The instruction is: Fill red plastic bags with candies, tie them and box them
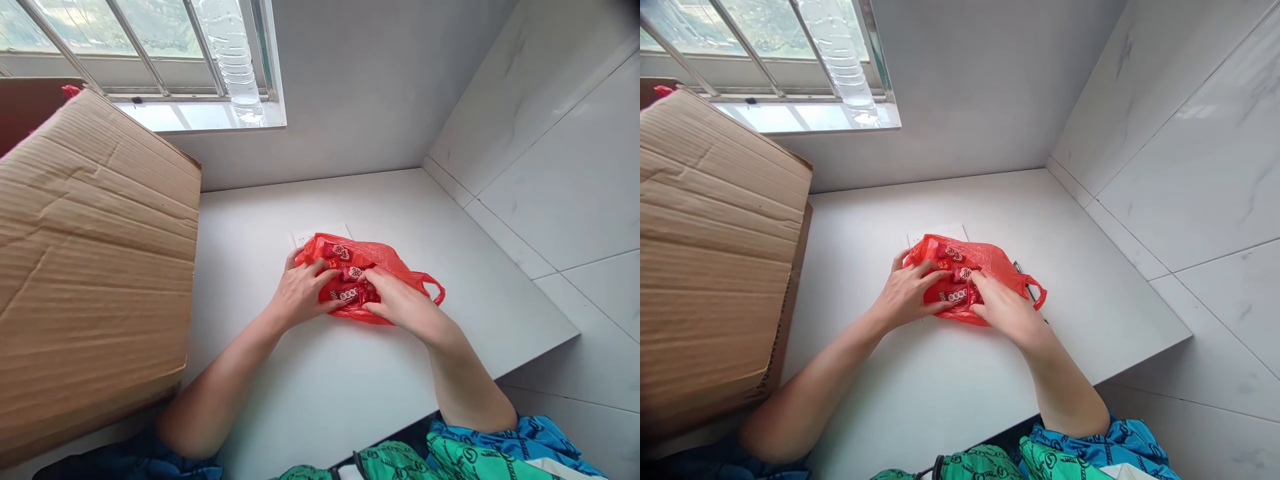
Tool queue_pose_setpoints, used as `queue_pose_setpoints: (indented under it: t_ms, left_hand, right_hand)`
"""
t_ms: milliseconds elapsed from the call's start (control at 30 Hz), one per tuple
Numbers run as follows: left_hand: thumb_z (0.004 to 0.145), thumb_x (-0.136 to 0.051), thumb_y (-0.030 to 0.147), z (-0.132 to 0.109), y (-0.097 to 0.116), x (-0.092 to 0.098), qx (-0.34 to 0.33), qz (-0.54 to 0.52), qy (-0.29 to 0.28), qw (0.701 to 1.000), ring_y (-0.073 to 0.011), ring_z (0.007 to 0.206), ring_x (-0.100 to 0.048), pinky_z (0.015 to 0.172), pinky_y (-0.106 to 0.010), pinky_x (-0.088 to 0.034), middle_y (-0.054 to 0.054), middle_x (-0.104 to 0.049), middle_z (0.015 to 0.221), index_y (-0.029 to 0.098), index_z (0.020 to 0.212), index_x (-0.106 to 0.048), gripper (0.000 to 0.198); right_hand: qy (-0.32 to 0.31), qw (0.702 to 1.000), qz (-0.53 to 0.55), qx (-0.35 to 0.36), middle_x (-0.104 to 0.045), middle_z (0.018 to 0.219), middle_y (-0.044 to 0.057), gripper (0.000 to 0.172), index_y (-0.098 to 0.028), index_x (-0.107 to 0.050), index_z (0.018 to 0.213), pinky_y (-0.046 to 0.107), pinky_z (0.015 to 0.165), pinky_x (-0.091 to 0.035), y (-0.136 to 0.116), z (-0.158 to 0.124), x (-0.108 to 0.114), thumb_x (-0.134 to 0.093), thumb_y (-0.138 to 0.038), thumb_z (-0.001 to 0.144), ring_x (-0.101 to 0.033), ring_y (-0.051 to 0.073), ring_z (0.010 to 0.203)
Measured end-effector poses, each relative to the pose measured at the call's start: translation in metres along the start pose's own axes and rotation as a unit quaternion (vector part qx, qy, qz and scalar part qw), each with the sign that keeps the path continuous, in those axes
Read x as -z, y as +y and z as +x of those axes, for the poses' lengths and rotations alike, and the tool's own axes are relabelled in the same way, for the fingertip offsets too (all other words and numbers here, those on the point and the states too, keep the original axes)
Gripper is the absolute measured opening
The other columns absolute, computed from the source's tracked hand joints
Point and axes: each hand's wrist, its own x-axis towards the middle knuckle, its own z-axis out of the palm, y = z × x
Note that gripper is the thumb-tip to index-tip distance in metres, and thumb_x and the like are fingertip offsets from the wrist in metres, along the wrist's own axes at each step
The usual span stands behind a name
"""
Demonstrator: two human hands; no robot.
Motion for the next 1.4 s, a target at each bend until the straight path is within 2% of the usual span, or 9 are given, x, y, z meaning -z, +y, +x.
queue_pose_setpoints:
  t_ms: [100,267,400,533,767,967,1167,1333,1400]
  left_hand:
    - [0.074,-0.074,0.057,0.000,0.000,0.001,0.002,-0.018,-0.011,1.000,-0.0246,0.084,-0.065,0.116,-0.057,-0.016,-0.006,-0.068,0.107,0.033,0.119,-0.068,0.051]
    - [0.074,-0.076,0.048,0.001,0.006,0.002,-0.022,-0.044,-0.008,0.999,-0.0251,0.090,-0.063,0.117,-0.057,-0.019,-0.004,-0.069,0.102,0.034,0.109,-0.071,0.038]
    - [0.083,-0.068,0.034,0.003,0.011,0.001,-0.026,-0.040,-0.007,0.999,-0.0242,0.090,-0.063,0.116,-0.054,-0.019,-0.001,-0.071,0.084,0.031,0.093,-0.071,0.012]
    - [0.085,-0.065,0.031,0.002,0.007,-0.005,0.008,-0.066,0.001,0.998,-0.0231,0.089,-0.064,0.114,-0.051,-0.023,0.000,-0.073,0.082,0.030,0.089,-0.068,0.005]
    - [0.089,-0.058,0.024,0.000,-0.005,-0.006,0.094,-0.091,0.126,0.983,-0.0195,0.087,-0.064,0.106,-0.042,-0.031,0.002,-0.072,0.089,0.026,0.098,-0.062,0.010]
    - [0.090,-0.052,0.024,0.000,-0.012,-0.003,0.128,-0.085,0.137,0.979,-0.0180,0.077,-0.061,0.108,-0.043,-0.029,0.002,-0.070,0.080,0.025,0.088,-0.064,0.012]
    - [0.091,-0.057,0.031,0.001,-0.006,0.000,0.107,-0.012,0.191,0.976,-0.0205,0.084,-0.060,0.106,-0.042,-0.031,-0.001,-0.065,0.083,0.025,0.097,-0.066,0.013]
    - [0.095,-0.054,0.033,0.003,0.005,0.004,0.075,-0.040,0.149,0.985,-0.0208,0.091,-0.063,0.107,-0.041,-0.028,-0.003,-0.070,0.101,0.026,0.135,-0.052,0.041]
    - [0.094,-0.056,0.034,0.003,0.008,0.002,0.062,-0.044,0.125,0.989,-0.0205,0.089,-0.064,0.108,-0.042,-0.027,-0.002,-0.072,0.098,0.027,0.135,-0.052,0.041]
  right_hand:
    - [-0.010,1.000,-0.008,-0.021,-0.067,0.087,0.002,0.028,-0.029,-0.055,0.108,0.027,0.049,-0.035,0.008,0.000,-0.005,-0.060,-0.019,0.081,-0.062,0.020,0.067]
    - [0.032,0.999,-0.017,0.011,-0.065,0.086,0.003,0.013,-0.026,-0.057,0.097,0.031,0.054,-0.039,0.005,0.006,0.001,-0.055,-0.021,0.085,-0.062,0.021,0.069]
    - [0.135,0.989,0.041,0.040,-0.069,0.089,0.004,0.026,-0.027,-0.057,0.117,0.034,0.062,-0.045,-0.006,0.013,0.011,-0.042,-0.026,0.097,-0.064,0.022,0.074]
    - [0.201,0.977,0.052,0.053,-0.071,0.094,0.004,0.029,-0.028,-0.058,0.121,0.035,0.064,-0.047,-0.006,0.019,0.011,-0.040,-0.026,0.098,-0.064,0.021,0.072]
    - [0.199,0.974,0.108,0.012,-0.072,0.094,0.006,0.030,-0.026,-0.059,0.121,0.038,0.071,-0.050,-0.002,0.027,0.010,-0.042,-0.028,0.097,-0.067,0.025,0.085]
    - [0.191,0.957,0.218,0.006,-0.071,0.109,0.006,0.034,-0.027,-0.060,0.126,0.040,0.086,-0.052,0.000,0.028,0.011,-0.044,-0.034,0.097,-0.066,0.024,0.098]
    - [0.161,0.957,0.241,0.015,-0.068,0.087,0.002,0.039,-0.027,-0.054,0.133,0.038,0.077,-0.051,0.000,0.028,0.008,-0.044,-0.037,0.097,-0.065,0.021,0.082]
    - [0.078,0.964,0.240,0.082,-0.067,0.089,0.000,0.036,-0.030,-0.047,0.135,0.035,0.078,-0.050,-0.010,0.023,0.000,-0.040,-0.033,0.099,-0.063,0.019,0.084]
    - [0.064,0.968,0.218,0.103,-0.067,0.089,0.001,0.037,-0.028,-0.047,0.135,0.034,0.075,-0.050,-0.014,0.023,-0.004,-0.039,-0.032,0.100,-0.063,0.019,0.082]
